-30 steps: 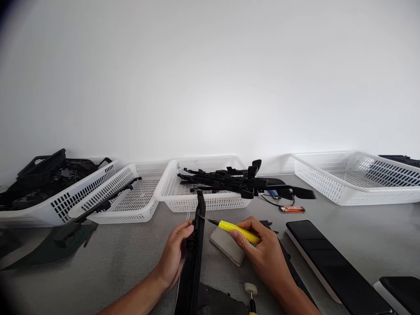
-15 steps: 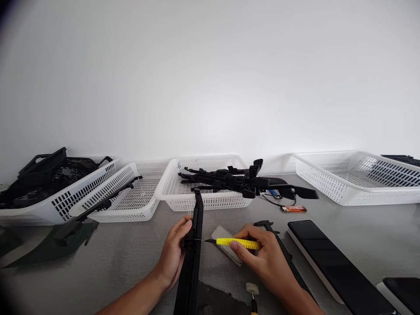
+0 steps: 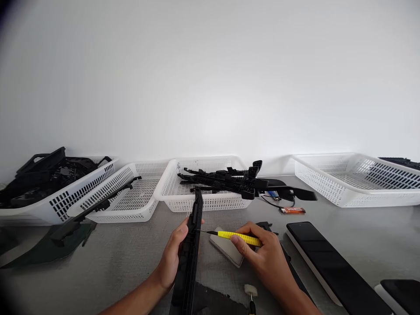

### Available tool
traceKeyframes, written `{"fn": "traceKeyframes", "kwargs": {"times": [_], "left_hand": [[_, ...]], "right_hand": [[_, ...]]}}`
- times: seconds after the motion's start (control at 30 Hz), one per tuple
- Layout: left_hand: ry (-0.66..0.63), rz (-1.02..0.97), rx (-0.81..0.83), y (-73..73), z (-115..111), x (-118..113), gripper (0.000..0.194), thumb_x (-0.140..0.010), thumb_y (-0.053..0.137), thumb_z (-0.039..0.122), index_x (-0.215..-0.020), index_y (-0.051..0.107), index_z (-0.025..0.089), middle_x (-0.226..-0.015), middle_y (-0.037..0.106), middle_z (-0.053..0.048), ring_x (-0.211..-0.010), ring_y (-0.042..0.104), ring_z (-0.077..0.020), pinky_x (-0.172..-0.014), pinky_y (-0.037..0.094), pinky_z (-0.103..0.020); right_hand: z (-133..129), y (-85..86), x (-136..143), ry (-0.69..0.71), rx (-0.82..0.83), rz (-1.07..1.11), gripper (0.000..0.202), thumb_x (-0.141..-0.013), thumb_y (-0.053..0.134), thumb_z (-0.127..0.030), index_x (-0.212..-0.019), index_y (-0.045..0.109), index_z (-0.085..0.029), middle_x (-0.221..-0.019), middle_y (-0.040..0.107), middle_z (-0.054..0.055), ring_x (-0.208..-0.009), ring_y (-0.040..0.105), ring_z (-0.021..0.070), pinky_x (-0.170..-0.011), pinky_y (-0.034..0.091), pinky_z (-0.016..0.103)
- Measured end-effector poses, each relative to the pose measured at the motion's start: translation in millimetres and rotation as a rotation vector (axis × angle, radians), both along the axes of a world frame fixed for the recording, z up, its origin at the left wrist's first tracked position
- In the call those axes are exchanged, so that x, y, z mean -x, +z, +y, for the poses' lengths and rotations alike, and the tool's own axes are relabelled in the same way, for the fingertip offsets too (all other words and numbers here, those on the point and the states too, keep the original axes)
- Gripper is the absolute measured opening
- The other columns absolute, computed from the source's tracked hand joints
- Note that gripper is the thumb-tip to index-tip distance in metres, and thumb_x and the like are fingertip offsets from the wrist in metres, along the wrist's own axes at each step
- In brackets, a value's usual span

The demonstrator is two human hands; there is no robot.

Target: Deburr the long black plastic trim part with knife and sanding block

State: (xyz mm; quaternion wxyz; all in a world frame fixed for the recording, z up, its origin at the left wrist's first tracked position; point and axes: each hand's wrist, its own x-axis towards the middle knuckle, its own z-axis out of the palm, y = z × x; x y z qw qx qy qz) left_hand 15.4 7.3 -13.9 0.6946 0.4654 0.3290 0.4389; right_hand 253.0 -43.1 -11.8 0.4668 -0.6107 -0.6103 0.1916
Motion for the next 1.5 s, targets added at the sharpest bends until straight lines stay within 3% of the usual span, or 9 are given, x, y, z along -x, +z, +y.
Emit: {"fn": "traceKeyframes", "kwargs": {"times": [0.1, 0.23, 0.43, 0.67, 0.9, 1.17, 1.37, 1.5], "left_hand": [[0.049, 0.041, -0.03, 1.8, -0.8, 0.0, 0.057, -0.093, 0.063, 0.064, -0.125, 0.076, 0.019, -0.103, 0.076, -0.008, -0.102, 0.066, -0.0261, -0.094, 0.05, -0.032], [0.038, 0.078, -0.03, 3.9, -2.1, -0.4, 0.062, -0.092, 0.061, 0.069, -0.128, 0.075, 0.021, -0.132, 0.072, -0.009, -0.125, 0.061, -0.032, -0.109, 0.045, -0.037], [0.049, 0.097, -0.048, 4.8, -2.1, -0.9, 0.063, -0.093, 0.059, 0.069, -0.13, 0.074, 0.021, -0.147, 0.066, -0.009, -0.146, 0.048, -0.0357, -0.122, 0.034, -0.042], [0.056, 0.132, -0.013, 4.2, -3.3, 1.3, 0.067, -0.091, 0.06, 0.072, -0.134, 0.074, 0.022, -0.151, 0.064, -0.01, -0.146, 0.049, -0.0387, -0.122, 0.037, -0.046], [0.163, 0.058, 0.025, 3.7, -3.6, -0.8, 0.063, -0.089, 0.069, 0.066, -0.134, 0.074, 0.021, -0.14, 0.072, -0.011, -0.145, 0.053, -0.0384, -0.12, 0.042, -0.046], [0.164, 0.058, 0.041, 4.9, -4.8, -2.5, 0.067, -0.088, 0.07, 0.069, -0.135, 0.072, 0.022, -0.137, 0.073, -0.01, -0.137, 0.06, -0.0356, -0.116, 0.045, -0.044], [0.067, 0.044, -0.037, 2.9, -2.7, -2.4, 0.054, -0.095, 0.062, 0.065, -0.126, 0.076, 0.022, -0.122, 0.078, -0.008, -0.124, 0.065, -0.0324, -0.103, 0.052, -0.038], [0.105, 0.061, -0.013, 3.2, -2.9, -2.2, 0.055, -0.094, 0.064, 0.066, -0.126, 0.076, 0.023, -0.113, 0.08, -0.007, -0.115, 0.069, -0.0305, -0.098, 0.052, -0.036]], "right_hand": [[0.9, -0.4, -0.3, -0.046, -0.029, 0.025, 0.049, -0.088, 0.067, -0.069, -0.078, 0.076, -0.021, -0.071, 0.07, 0.003, -0.065, 0.06, 0.0188, -0.058, 0.044, 0.027], [1.8, -0.5, -1.6, -0.093, -0.051, 0.047, 0.048, -0.087, 0.069, -0.068, -0.077, 0.076, -0.021, -0.068, 0.067, 0.003, -0.061, 0.056, 0.0171, -0.054, 0.042, 0.026], [0.1, 1.5, -2.3, -0.077, -0.071, 0.043, 0.047, -0.087, 0.07, -0.067, -0.078, 0.077, -0.021, -0.072, 0.071, 0.003, -0.062, 0.06, 0.0174, -0.055, 0.044, 0.025], [-0.8, 0.8, -1.3, -0.034, -0.043, 0.03, 0.046, -0.087, 0.071, -0.065, -0.075, 0.076, -0.021, -0.071, 0.07, 0.003, -0.062, 0.061, 0.0179, -0.055, 0.045, 0.025], [-2.1, 0.6, -1.2, 0.021, -0.011, 0.024, 0.047, -0.088, 0.068, -0.065, -0.074, 0.074, -0.021, -0.069, 0.069, 0.003, -0.063, 0.061, 0.0182, -0.057, 0.045, 0.026], [2.1, -0.9, -3.5, -0.118, -0.076, 0.048, 0.046, -0.086, 0.07, -0.067, -0.079, 0.076, -0.021, -0.067, 0.066, 0.002, -0.059, 0.056, 0.0171, -0.053, 0.043, 0.026], [0.3, -1.0, -1.9, -0.075, -0.047, 0.049, 0.046, -0.087, 0.071, -0.065, -0.077, 0.076, -0.021, -0.07, 0.069, 0.003, -0.063, 0.059, 0.0184, -0.056, 0.045, 0.026], [-1.0, 0.1, -3.1, -0.072, -0.056, 0.045, 0.046, -0.086, 0.071, -0.065, -0.075, 0.075, -0.021, -0.069, 0.068, 0.003, -0.063, 0.058, 0.018, -0.055, 0.045, 0.026]]}}
